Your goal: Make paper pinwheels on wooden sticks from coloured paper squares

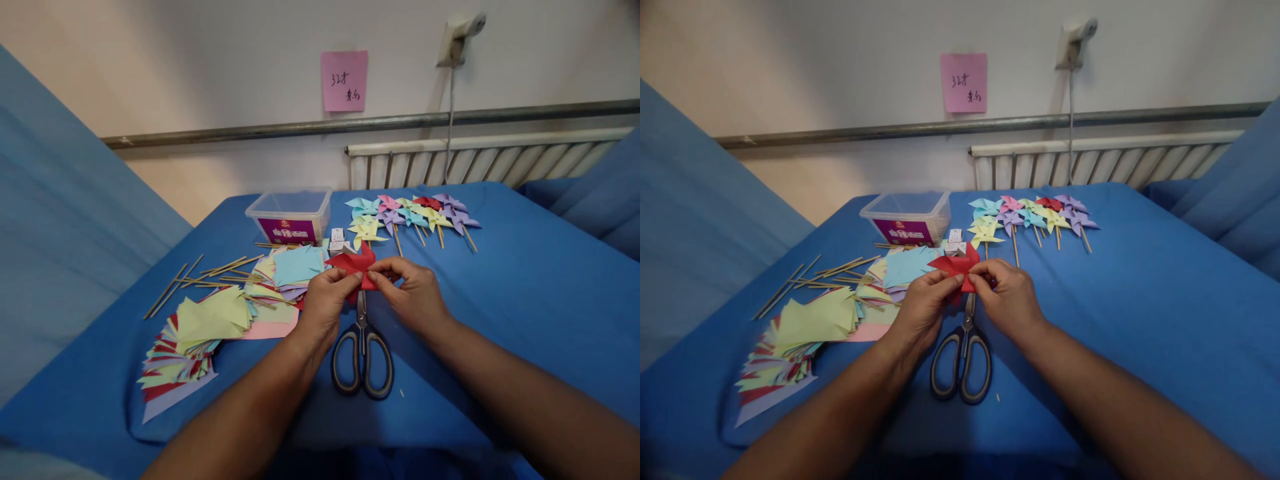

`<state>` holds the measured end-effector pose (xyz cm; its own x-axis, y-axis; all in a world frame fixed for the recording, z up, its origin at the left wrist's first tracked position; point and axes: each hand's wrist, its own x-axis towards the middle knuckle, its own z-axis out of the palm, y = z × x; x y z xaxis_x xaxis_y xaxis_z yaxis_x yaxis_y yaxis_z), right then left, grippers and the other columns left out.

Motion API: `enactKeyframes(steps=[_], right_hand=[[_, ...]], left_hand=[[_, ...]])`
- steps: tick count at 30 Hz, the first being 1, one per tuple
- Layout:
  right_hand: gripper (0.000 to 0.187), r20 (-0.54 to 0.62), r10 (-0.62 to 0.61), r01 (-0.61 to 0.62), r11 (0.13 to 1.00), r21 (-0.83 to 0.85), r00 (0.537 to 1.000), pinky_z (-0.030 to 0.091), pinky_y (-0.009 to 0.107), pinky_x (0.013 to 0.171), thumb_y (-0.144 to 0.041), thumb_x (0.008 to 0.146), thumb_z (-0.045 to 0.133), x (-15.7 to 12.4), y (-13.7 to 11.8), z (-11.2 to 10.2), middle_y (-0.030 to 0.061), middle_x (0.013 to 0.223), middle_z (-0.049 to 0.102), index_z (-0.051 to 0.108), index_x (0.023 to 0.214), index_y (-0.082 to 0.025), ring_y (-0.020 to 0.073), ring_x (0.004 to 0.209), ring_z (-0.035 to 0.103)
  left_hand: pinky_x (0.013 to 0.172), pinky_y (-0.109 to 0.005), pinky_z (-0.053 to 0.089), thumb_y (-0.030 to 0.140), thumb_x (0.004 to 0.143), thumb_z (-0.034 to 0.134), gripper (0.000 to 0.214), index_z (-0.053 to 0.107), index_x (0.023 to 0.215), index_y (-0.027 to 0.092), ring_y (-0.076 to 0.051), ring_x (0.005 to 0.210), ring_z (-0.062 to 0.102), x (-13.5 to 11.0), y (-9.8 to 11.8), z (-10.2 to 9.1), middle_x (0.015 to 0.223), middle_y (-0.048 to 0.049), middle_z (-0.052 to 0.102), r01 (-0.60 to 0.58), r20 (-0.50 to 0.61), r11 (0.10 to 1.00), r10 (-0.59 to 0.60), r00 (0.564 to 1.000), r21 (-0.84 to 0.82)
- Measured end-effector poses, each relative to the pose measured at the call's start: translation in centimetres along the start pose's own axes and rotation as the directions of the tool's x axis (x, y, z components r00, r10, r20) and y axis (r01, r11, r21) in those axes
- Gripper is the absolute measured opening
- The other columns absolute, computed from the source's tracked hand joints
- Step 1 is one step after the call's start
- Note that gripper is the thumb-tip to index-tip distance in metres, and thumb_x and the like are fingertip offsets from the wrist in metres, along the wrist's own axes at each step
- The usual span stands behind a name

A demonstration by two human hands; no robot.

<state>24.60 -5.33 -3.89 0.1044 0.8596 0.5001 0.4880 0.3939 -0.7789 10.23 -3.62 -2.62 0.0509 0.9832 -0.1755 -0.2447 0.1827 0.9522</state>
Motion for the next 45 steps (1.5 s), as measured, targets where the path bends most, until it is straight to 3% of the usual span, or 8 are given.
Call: enactKeyframes(steps=[11,22,26,29,34,40,45], right_hand=[[0.008,0.004,0.011,-0.011,1.0,0.0,1.0,0.049,0.027,0.063,-0.023,0.084,0.063,-0.1,-0.1,0.0,0.0004,0.08,0.073,0.071,0.084,-0.022,0.0147,0.069,0.065],[0.007,-0.014,-0.088,0.087,0.995,-0.056,0.996,0.048,0.03,0.067,-0.022,0.086,0.061,-0.3,-0.5,0.2,0.0006,0.077,0.069,0.068,0.082,-0.023,0.0162,0.069,0.063],[0.007,-0.052,-0.083,0.084,0.996,0.018,0.995,0.049,0.034,0.079,-0.021,0.084,0.062,-0.2,-0.3,0.4,0.0046,0.092,0.068,0.068,0.08,-0.023,0.0203,0.09,0.064],[0.003,-0.047,0.022,-0.015,0.987,0.158,0.999,0.047,0.037,0.088,-0.024,0.08,0.066,-0.1,-0.2,0.5,0.0055,0.1,0.068,0.068,0.078,-0.022,0.0228,0.101,0.062],[0.013,0.13,0.25,-0.281,0.825,0.491,0.96,0.048,0.03,0.067,-0.031,0.075,0.073,0.2,-0.5,0.8,-0.0011,0.072,0.066,0.064,0.077,-0.021,0.015,0.067,0.06],[0.049,0.21,0.288,-0.347,0.601,0.72,0.934,0.054,0.032,0.073,-0.029,0.066,0.081,0.6,-1.1,1.0,-0.002,0.081,0.072,0.06,0.11,-0.026,0.0155,0.075,0.066],[0.027,0.264,0.293,-0.392,0.608,0.69,0.919,0.056,0.034,0.075,-0.035,0.065,0.082,0.7,-0.6,0.9,0.0006,0.081,0.073,0.069,0.083,-0.021,0.0164,0.076,0.067]], left_hand=[[0.051,-0.023,0.033,0.029,0.056,0.081,0.024,0.062,0.06,0.015,-0.009,0.049,0.046,0.3,-0.3,-0.2,0.054,0.0009,0.057,-0.028,0.0,0.998,0.028,1.0,0.048],[0.056,-0.022,0.039,0.025,0.06,0.076,0.016,0.069,0.069,0.014,-0.011,0.057,0.053,-0.1,0.1,0.3,0.062,0.0016,0.064,-0.215,-0.069,0.939,0.242,0.968,0.268],[0.054,-0.022,0.038,0.027,0.062,0.075,0.015,0.069,0.067,0.014,-0.011,0.056,0.052,-0.3,0.2,0.3,0.058,0.0023,0.061,-0.252,-0.064,0.918,0.284,0.957,0.307],[0.054,-0.021,0.038,0.028,0.063,0.076,0.016,0.07,0.069,0.014,-0.01,0.055,0.051,-0.2,0.0,0.2,0.059,0.0022,0.062,-0.266,-0.061,0.911,0.3,0.952,0.315],[0.056,-0.022,0.041,0.028,0.064,0.076,0.017,0.072,0.072,0.014,-0.012,0.058,0.056,-0.3,0.0,0.0,0.063,-0.0002,0.066,-0.263,-0.034,0.918,0.286,0.958,0.297],[0.054,-0.022,0.039,0.027,0.064,0.076,0.015,0.071,0.071,0.014,-0.011,0.055,0.053,-0.5,0.3,0.0,0.06,0.0004,0.064,-0.265,-0.027,0.91,0.288,0.957,0.319],[0.057,-0.022,0.041,0.026,0.066,0.075,0.015,0.072,0.073,0.013,-0.011,0.058,0.055,-0.7,0.6,0.1,0.064,-0.0001,0.065,-0.263,-0.012,0.912,0.281,0.96,0.314]])
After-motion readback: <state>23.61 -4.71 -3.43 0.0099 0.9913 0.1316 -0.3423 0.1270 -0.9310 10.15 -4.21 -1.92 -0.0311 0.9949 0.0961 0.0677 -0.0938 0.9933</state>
